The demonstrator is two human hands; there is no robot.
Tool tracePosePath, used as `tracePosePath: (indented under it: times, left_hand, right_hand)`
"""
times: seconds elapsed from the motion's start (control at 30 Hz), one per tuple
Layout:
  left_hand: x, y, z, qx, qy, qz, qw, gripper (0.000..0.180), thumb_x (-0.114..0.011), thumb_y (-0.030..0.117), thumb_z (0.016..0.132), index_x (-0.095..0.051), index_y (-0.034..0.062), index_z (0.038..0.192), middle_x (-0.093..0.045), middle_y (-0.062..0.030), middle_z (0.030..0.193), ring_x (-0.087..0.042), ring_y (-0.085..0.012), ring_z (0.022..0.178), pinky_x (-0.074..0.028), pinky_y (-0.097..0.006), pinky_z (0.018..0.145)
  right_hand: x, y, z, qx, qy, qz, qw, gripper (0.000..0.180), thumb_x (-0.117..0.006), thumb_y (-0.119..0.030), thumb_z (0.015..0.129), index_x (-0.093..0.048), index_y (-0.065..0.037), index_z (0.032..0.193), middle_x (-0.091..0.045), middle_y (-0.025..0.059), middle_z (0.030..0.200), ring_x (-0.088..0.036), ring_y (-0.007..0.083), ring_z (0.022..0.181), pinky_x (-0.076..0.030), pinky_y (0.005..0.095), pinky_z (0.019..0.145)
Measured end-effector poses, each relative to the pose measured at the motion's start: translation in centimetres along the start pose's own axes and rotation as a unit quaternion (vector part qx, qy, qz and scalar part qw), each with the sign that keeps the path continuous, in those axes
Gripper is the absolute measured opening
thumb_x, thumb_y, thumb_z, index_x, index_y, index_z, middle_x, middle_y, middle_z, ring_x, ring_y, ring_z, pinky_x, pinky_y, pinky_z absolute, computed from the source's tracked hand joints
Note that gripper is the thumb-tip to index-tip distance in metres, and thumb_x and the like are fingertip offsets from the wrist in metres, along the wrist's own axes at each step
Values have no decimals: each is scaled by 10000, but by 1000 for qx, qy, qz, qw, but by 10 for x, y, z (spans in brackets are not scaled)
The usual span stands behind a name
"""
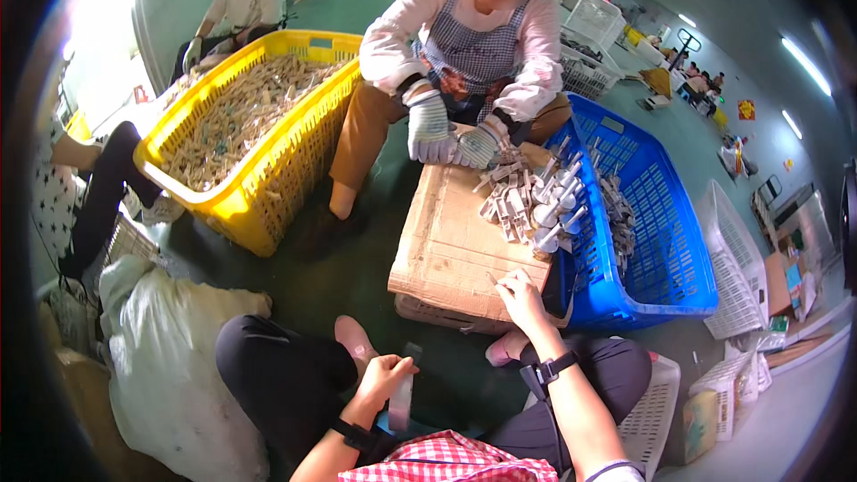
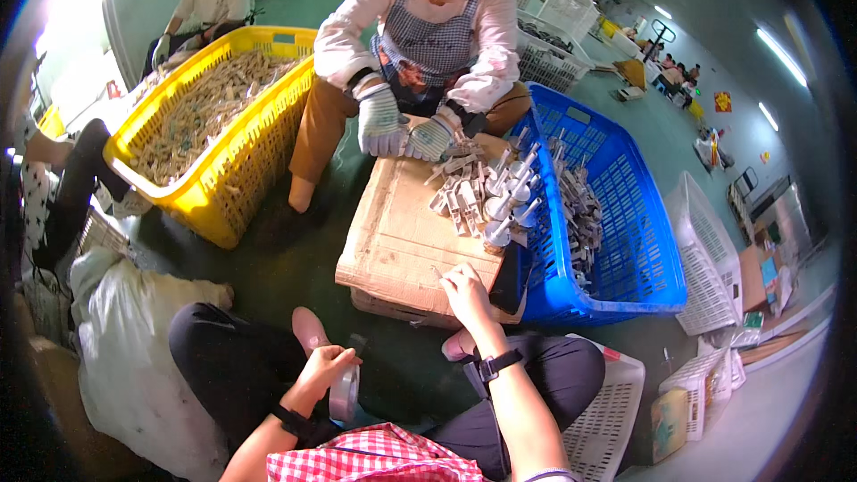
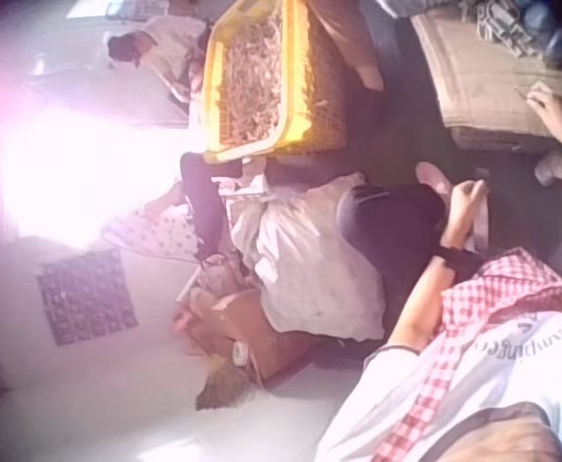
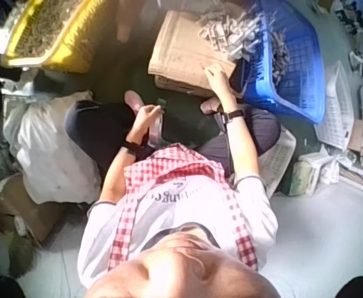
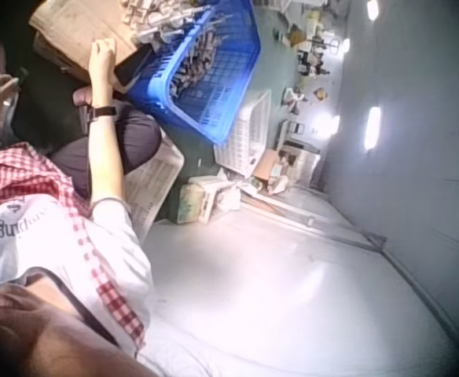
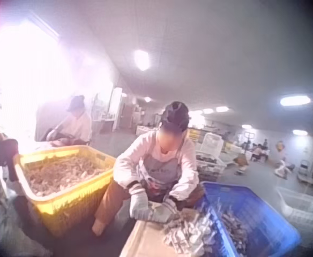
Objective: Assembling plastic and metal components at a floor-based workstation in a factory.
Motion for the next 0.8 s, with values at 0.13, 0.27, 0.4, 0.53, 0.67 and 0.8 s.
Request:
tracePosePath:
  times: [0.13,0.27,0.4,0.53,0.67,0.8]
  left_hand:
    - [-7,4,-1,0,-15,-6,1000,328,-525,287,873,-652,-14,842,-621,-50,742,-521,-86,630,-411,-238,568]
    - [-8,-6,4,-4,-15,-21,1000,305,-531,262,873,-635,-24,854,-637,-63,781,-538,-87,648,-428,-232,578]
    - [-16,5,3,6,-23,-46,999,281,-540,244,869,-625,-21,827,-647,-72,808,-550,-85,666,-444,-232,597]
    - [-17,0,10,-8,-29,-55,998,282,-537,237,871,-617,-26,809,-647,-82,820,-566,-99,689,-459,-239,628]
    - [-25,8,9,-15,-37,-65,997,273,-532,219,876,-610,-33,804,-643,-99,832,-575,-119,706,-465,-245,642]
    - [-26,15,8,-26,-37,-74,996,268,-528,215,884,-609,-33,821,-632,-104,852,-576,-137,751,-469,-260,679]
  right_hand:
    - [-5,12,4,15,30,-38,999,137,-556,-117,804,-617,-12,866,-556,137,828,-564,305,783,-457,369,690]
    - [-18,21,6,-6,5,-99,995,193,-546,-102,785,-610,-47,958,-557,132,884,-554,301,825,-447,375,735]
    - [-8,27,1,1,49,-145,988,355,-575,-116,758,-531,-80,1108,-534,104,1023,-493,300,981,-386,420,839]
    - [-4,29,1,-19,58,-146,987,226,-575,-98,736,-584,-66,959,-545,95,958,-515,283,930,-402,408,798]
    - [1,29,0,-9,116,-97,989,131,-573,-72,740,-589,-54,869,-562,118,830,-558,297,811,-466,376,699]
    - [1,37,2,-56,142,-72,986,176,-507,-52,750,-590,-37,905,-576,132,912,-558,298,877,-457,385,753]
Point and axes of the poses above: each hand's wrist, its own z-axis towards the middle knuckle, its own x-axis out of the back of the hand, y = z × x, the point moved 10 cm from there along z, towards the middle knuckle
